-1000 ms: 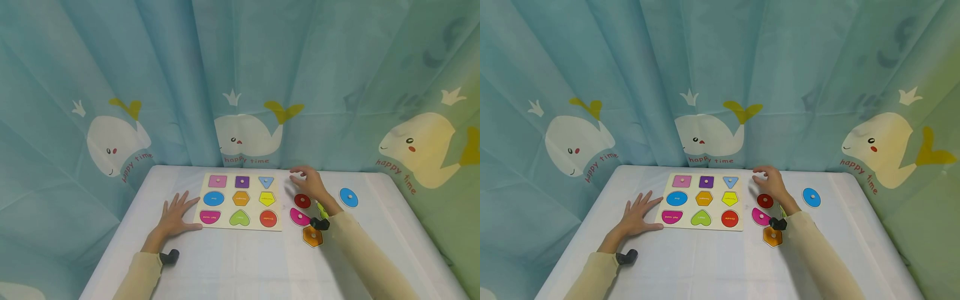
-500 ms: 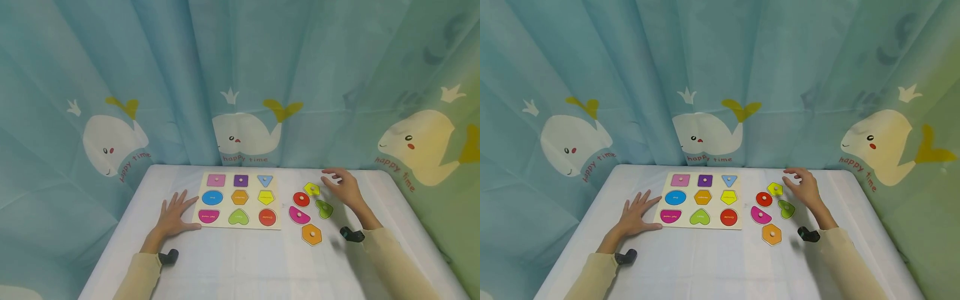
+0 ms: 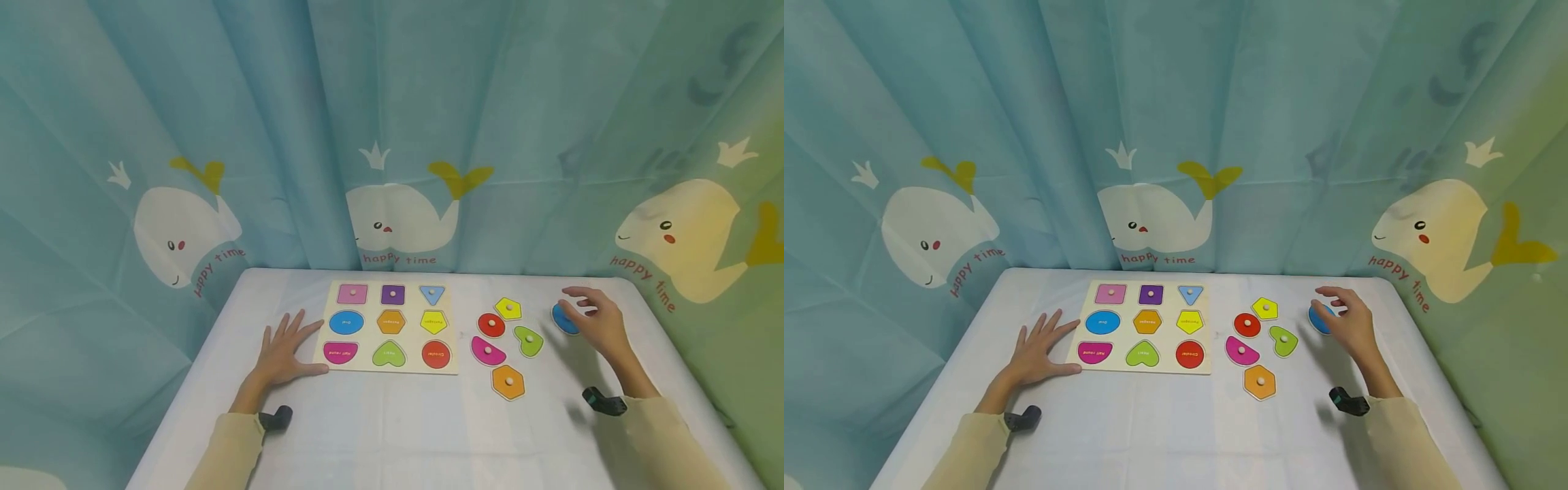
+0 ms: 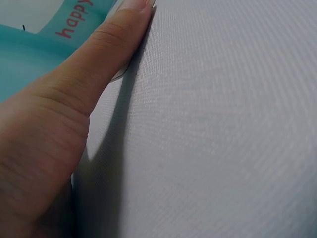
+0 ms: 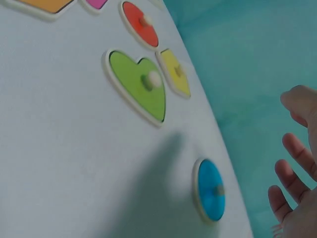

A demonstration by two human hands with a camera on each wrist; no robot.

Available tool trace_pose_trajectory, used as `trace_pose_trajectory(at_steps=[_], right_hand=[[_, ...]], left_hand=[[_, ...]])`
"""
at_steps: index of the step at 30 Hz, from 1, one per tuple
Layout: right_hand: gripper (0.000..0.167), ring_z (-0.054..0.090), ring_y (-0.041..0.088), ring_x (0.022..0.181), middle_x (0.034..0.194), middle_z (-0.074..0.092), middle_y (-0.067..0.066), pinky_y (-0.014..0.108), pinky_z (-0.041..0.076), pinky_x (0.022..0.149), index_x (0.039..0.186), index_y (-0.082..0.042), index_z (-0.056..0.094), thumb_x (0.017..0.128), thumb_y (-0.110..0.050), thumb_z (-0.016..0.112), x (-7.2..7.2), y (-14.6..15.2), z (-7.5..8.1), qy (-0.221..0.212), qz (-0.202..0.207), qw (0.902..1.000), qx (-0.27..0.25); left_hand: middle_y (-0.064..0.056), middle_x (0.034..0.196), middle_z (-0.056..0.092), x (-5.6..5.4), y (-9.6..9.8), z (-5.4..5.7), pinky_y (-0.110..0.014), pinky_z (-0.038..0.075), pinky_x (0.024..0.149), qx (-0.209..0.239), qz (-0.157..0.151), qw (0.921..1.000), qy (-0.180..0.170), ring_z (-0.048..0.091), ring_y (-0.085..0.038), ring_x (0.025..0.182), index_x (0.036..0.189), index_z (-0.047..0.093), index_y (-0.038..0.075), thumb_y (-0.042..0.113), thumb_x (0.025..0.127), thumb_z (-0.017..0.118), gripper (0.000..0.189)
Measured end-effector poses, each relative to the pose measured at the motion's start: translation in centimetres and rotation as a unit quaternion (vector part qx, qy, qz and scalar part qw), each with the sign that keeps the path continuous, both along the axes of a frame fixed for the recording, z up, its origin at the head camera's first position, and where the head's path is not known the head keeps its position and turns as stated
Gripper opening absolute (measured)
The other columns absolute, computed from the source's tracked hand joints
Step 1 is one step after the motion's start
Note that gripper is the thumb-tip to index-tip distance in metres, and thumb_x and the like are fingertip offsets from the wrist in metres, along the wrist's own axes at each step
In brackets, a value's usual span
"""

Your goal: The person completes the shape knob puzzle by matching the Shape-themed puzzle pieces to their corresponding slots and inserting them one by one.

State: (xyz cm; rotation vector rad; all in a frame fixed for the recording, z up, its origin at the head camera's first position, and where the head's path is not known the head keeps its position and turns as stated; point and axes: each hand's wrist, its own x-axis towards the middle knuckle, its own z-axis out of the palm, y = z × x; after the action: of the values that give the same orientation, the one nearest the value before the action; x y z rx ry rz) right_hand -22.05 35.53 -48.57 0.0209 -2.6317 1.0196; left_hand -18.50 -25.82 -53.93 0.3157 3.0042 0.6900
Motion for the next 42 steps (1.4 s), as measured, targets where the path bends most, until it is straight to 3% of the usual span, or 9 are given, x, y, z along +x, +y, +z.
trace_pose_trajectory(at_steps=[6,12,17,26,42], right_hand=[[0.039,0.054,0.031,0.105,0.129,0.061,0.022,0.022,0.043,0.079,0.128,-0.001,0.067,0.099,-0.028,0.070,0.3,1.1,-1.5,-0.002,-0.014,0.9993,-0.034],[0.052,0.049,0.043,0.117,0.137,0.054,0.027,0.045,0.044,0.084,0.135,-0.002,0.061,0.100,-0.040,0.067,0.1,1.8,-3.0,-0.069,-0.052,0.9952,-0.045],[0.051,0.050,0.049,0.120,0.135,0.054,0.031,0.060,0.046,0.092,0.135,0.001,0.060,0.100,-0.036,0.068,-0.3,2.3,-4.2,-0.092,-0.067,0.9927,-0.041],[0.041,0.052,0.053,0.119,0.130,0.056,0.036,0.067,0.042,0.098,0.127,0.007,0.063,0.099,-0.023,0.069,-0.5,2.3,-5.0,-0.083,-0.073,0.9939,-0.011],[0.034,0.052,0.053,0.115,0.127,0.055,0.036,0.066,0.040,0.096,0.117,0.009,0.067,0.098,-0.018,0.069,-0.6,2.1,-5.4,-0.073,-0.095,0.9928,0.000]], left_hand=[[-0.019,0.169,0.020,-0.1,0.0,-0.1,-0.075,-0.004,0.116,-0.002,0.001,1.0000,0.000,0.005,-0.051,0.154,0.156,0.046,0.021,0.065,0.070,0.083,0.103],[-0.020,0.169,0.020,-0.1,-0.1,-0.2,-0.075,-0.004,0.116,-0.005,0.002,1.0000,0.000,0.005,-0.051,0.154,0.156,0.045,0.021,0.065,0.071,0.082,0.102],[-0.021,0.168,0.021,-0.1,0.0,0.0,-0.077,-0.003,0.115,0.001,0.000,1.0000,0.007,0.006,-0.052,0.153,0.155,0.047,0.020,0.065,0.070,0.083,0.102],[-0.021,0.168,0.022,-0.1,0.0,-0.1,-0.076,-0.003,0.116,0.001,0.002,1.0000,0.008,0.007,-0.052,0.153,0.154,0.048,0.020,0.065,0.069,0.083,0.103],[-0.018,0.170,0.019,-0.2,-0.1,-0.3,-0.074,-0.006,0.116,-0.006,0.006,1.0000,-0.001,0.004,-0.050,0.154,0.156,0.046,0.022,0.068,0.070,0.081,0.103]])
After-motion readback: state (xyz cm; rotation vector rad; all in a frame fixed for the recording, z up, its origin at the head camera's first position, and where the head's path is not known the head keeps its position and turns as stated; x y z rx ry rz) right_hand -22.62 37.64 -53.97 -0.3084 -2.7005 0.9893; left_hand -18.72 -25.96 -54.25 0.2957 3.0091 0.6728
